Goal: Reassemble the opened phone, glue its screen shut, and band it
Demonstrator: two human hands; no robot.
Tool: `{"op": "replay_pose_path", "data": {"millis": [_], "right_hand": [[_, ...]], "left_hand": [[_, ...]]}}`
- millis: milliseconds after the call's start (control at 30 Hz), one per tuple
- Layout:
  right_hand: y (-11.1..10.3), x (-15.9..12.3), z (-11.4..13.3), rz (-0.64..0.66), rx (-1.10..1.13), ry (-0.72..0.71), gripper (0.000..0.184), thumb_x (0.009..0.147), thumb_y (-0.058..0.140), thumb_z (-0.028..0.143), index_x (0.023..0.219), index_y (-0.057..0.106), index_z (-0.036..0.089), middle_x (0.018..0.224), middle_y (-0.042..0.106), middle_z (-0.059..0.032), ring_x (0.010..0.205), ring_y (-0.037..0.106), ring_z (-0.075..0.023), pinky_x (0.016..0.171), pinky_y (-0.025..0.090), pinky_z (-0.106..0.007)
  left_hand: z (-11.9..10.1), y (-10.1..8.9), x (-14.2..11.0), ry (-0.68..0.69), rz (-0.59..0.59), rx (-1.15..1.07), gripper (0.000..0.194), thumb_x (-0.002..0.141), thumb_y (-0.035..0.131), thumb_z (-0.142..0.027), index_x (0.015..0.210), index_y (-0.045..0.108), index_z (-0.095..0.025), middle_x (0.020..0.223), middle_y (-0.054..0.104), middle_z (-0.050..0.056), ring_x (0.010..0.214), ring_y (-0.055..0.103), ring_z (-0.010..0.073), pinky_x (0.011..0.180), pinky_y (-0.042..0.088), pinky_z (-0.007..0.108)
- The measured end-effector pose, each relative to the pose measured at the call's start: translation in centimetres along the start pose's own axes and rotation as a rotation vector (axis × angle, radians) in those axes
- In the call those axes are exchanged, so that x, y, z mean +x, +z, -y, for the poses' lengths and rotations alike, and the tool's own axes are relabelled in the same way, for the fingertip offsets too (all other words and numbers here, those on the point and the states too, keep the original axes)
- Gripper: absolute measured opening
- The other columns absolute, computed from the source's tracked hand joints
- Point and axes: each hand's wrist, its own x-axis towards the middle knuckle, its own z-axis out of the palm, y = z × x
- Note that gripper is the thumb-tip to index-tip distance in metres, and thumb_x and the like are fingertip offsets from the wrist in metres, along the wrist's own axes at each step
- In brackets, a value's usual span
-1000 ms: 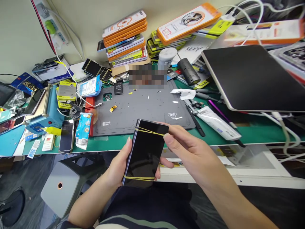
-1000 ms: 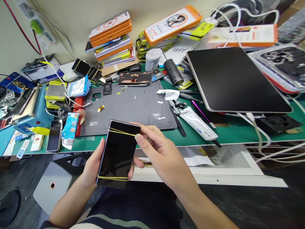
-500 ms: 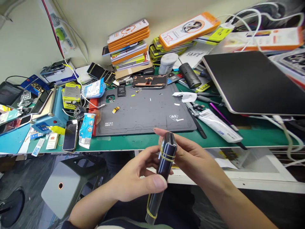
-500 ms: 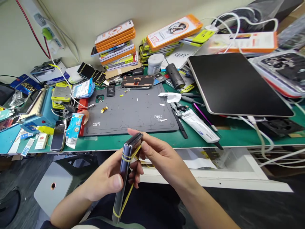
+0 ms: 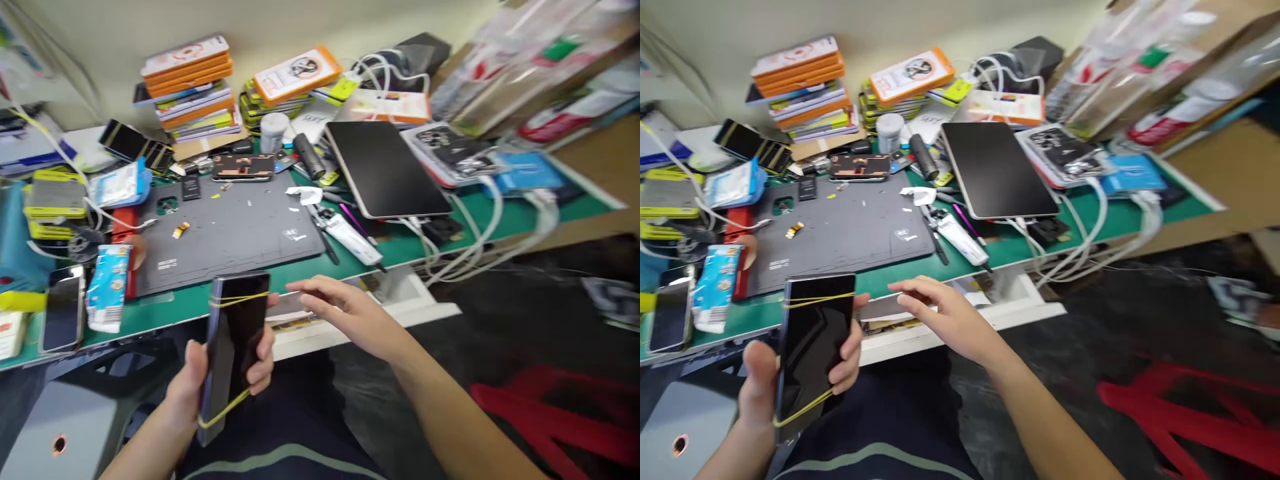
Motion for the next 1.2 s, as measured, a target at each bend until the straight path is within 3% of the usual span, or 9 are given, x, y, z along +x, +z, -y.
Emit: {"op": "replay_pose_path", "data": {"millis": [200,300,433,633,767,867,967,1067,1200], "right_hand": [[-4.9,-3.9,-7.4,-0.235,-0.546,0.181,0.036,0.107,0.071,0.047,0.131,0.071,0.020,0.137,0.070,-0.0111,0.121,0.070,-0.0263,0.106,0.061,-0.051],[-4.8,-5.0,-9.2,-0.216,-0.674,0.171,0.034,0.107,0.070,0.046,0.131,0.071,0.021,0.138,0.070,-0.0110,0.122,0.070,-0.0259,0.106,0.061,-0.051],[-5.1,-6.0,-8.7,-0.135,-0.747,0.162,0.032,0.108,0.070,0.045,0.128,0.072,0.021,0.134,0.072,-0.0103,0.119,0.071,-0.0248,0.105,0.062,-0.049],[-8.6,-6.8,-7.2,-0.171,-0.788,0.171,0.032,0.109,0.068,0.046,0.128,0.072,0.020,0.125,0.074,-0.0084,0.104,0.074,-0.0209,0.092,0.066,-0.042],[-9.1,-5.4,-7.8,-0.300,-0.892,0.065,0.035,0.108,0.069,0.043,0.136,0.070,0.021,0.142,0.069,-0.0115,0.127,0.069,-0.0274,0.111,0.060,-0.054],[-7.9,-4.1,-8.9,-0.250,-0.967,0.001,0.037,0.107,0.071,0.042,0.138,0.069,0.021,0.145,0.068,-0.0120,0.133,0.066,-0.0294,0.114,0.058,-0.056],[-6.5,-3.8,-9.7,-0.147,-1.031,-0.018,0.034,0.107,0.072,0.041,0.133,0.070,0.020,0.137,0.071,-0.0106,0.123,0.070,-0.0266,0.107,0.062,-0.052],[-6.3,-4.1,-9.8,-0.127,-1.092,0.023,0.032,0.107,0.071,0.042,0.130,0.071,0.019,0.130,0.073,-0.0093,0.113,0.072,-0.0235,0.098,0.065,-0.046],[-8.6,-3.9,-10.5,-0.246,-1.203,0.158,0.034,0.107,0.071,0.044,0.131,0.070,0.019,0.133,0.071,-0.0106,0.117,0.071,-0.0251,0.102,0.063,-0.049]], "left_hand": [[0.0,-0.1,-0.7,-0.021,-0.361,0.036,0.066,0.099,0.070,-0.058,0.151,0.071,-0.017,0.136,0.075,0.016,0.104,0.075,0.0302,0.098,0.061,0.041],[0.7,-0.2,-0.6,-0.141,-0.613,0.030,0.068,0.093,0.076,-0.061,0.145,0.074,-0.017,0.130,0.081,0.015,0.112,0.079,0.0367,0.097,0.066,0.044],[1.6,-0.9,-0.3,0.005,-0.792,0.256,0.070,0.078,0.098,-0.053,0.135,0.075,-0.019,0.111,0.086,0.010,0.105,0.082,0.0336,0.093,0.069,0.039],[3.6,-2.7,-0.5,-0.094,-0.603,0.179,0.063,0.064,0.108,-0.052,0.100,0.068,-0.020,0.072,0.076,0.000,0.053,0.072,0.0181,0.045,0.056,0.022],[6.5,-3.9,-0.3,-0.279,-0.514,0.072,0.062,0.069,0.107,-0.049,0.098,0.061,-0.020,0.075,0.078,0.001,0.059,0.076,0.0176,0.055,0.061,0.022],[8.6,-4.7,-0.3,-0.366,-0.478,0.041,0.059,0.075,0.105,-0.047,0.098,0.058,-0.020,0.079,0.080,0.004,0.064,0.080,0.0201,0.061,0.065,0.024],[10.0,-5.5,-0.8,-0.423,-0.304,-0.038,0.050,0.087,0.098,-0.043,0.105,0.056,-0.021,0.087,0.083,0.006,0.071,0.084,0.0213,0.064,0.065,0.022],[11.1,-6.2,-1.4,-0.458,-0.150,-0.123,0.044,0.094,0.091,-0.041,0.108,0.054,-0.022,0.091,0.085,0.006,0.072,0.085,0.0214,0.062,0.064,0.019],[12.2,-7.0,-2.2,-0.457,-0.019,-0.186,0.049,0.092,0.091,-0.047,0.109,0.053,-0.022,0.084,0.083,0.007,0.065,0.084,0.0255,0.054,0.062,0.023]]}}
